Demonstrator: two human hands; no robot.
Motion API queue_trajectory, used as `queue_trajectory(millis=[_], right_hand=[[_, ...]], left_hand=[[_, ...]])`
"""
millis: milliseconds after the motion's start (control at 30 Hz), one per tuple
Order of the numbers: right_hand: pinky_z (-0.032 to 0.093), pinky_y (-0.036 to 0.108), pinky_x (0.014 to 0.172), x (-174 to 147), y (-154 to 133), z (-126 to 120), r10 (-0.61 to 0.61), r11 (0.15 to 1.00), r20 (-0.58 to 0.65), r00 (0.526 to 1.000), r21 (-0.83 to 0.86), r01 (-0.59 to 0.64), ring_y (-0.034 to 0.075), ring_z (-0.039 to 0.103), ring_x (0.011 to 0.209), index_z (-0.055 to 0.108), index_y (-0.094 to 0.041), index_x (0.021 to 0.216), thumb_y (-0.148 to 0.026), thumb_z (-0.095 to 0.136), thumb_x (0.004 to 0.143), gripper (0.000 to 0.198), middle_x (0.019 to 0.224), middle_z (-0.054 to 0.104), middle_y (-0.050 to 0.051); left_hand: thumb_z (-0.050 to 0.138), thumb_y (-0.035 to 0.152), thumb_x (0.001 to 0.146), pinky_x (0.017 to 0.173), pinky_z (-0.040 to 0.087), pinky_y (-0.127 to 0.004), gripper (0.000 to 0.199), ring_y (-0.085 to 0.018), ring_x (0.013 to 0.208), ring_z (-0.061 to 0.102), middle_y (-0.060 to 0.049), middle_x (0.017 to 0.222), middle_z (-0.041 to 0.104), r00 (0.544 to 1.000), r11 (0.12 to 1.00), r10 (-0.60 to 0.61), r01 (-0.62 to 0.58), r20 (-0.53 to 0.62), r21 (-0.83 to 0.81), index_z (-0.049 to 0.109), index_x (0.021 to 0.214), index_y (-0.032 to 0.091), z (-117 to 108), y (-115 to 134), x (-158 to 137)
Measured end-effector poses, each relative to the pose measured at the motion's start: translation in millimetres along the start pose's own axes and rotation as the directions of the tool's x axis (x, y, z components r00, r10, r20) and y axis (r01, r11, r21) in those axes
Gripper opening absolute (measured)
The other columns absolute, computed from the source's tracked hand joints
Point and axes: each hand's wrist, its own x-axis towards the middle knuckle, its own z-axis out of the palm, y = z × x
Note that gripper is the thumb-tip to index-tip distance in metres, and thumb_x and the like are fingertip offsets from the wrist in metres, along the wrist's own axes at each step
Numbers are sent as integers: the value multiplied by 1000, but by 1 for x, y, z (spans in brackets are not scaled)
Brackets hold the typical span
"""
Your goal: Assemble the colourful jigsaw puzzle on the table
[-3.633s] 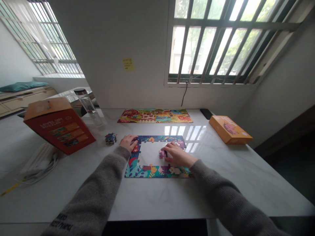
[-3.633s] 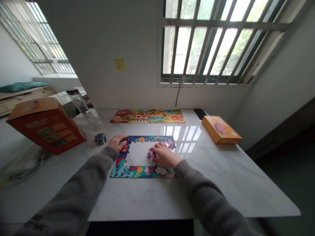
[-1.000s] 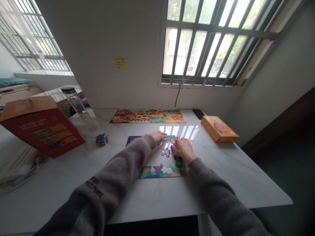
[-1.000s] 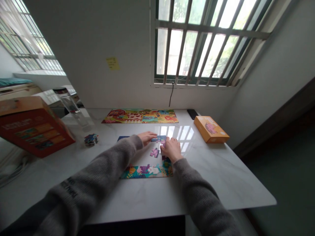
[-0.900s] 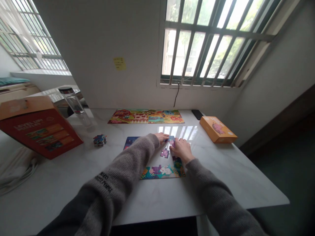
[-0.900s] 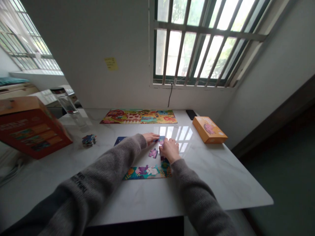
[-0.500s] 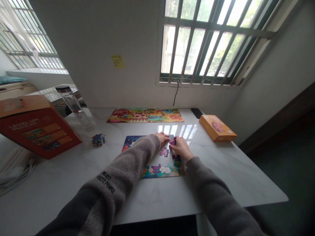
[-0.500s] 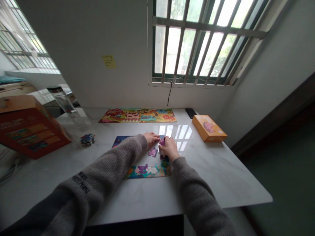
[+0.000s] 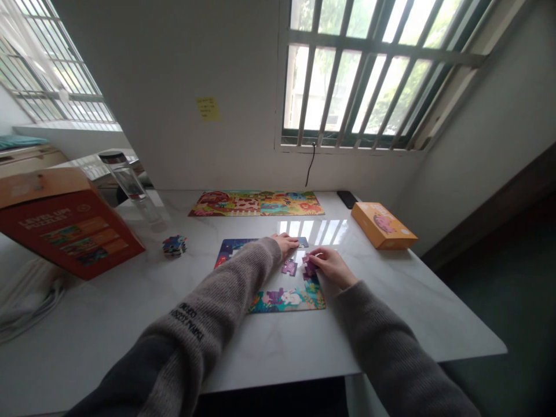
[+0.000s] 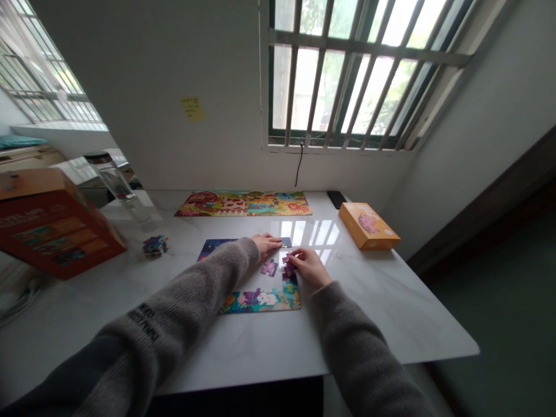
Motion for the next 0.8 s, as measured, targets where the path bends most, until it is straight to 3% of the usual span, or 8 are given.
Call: queue_trajectory(millis=[300,400,567,700,800], right_hand=[[48,28,58,5,11,8,-26,997,-36,999,-75,23,18,64,62,69,-16,86,-51,74,72,37,70,73,6],[47,28,61,5,11,9,-53,971,-77,996,-235,33,17,63,64,70,-17,87,-47,68,77,31,71,71,4],[46,29,70,0,7,7,-190,824,-100,977,-557,103,16,59,69,71,-20,86,-38,60,83,21,77,68,2],[48,29,69,-8,2,-2,-243,820,-11,970,-536,200,14,55,65,70,-19,100,-33,56,87,25,87,64,2],[50,31,77,-19,-2,-10,-325,807,100,940,-488,331,16,59,77,70,-20,107,-31,58,88,25,101,63,6]], left_hand=[[52,23,91,104,44,-46,54,-27,133,46,0,156,46,1000,1000,-18,18,-19,-18,51,144,35,-5,6,-8],[52,22,92,104,44,-45,53,-27,133,46,0,156,46,999,999,-34,34,-16,-20,51,143,35,-4,8,-8],[50,23,93,106,42,-47,52,-26,135,45,2,157,44,998,998,-55,55,-7,-31,50,144,35,-3,9,-7],[51,24,93,106,43,-48,50,-27,134,46,0,155,47,999,998,-49,48,-14,-44,52,142,32,-3,7,-6],[50,25,94,104,46,-43,45,-26,129,51,-4,150,52,997,998,-40,37,-70,-51,55,139,28,-5,10,-7]])
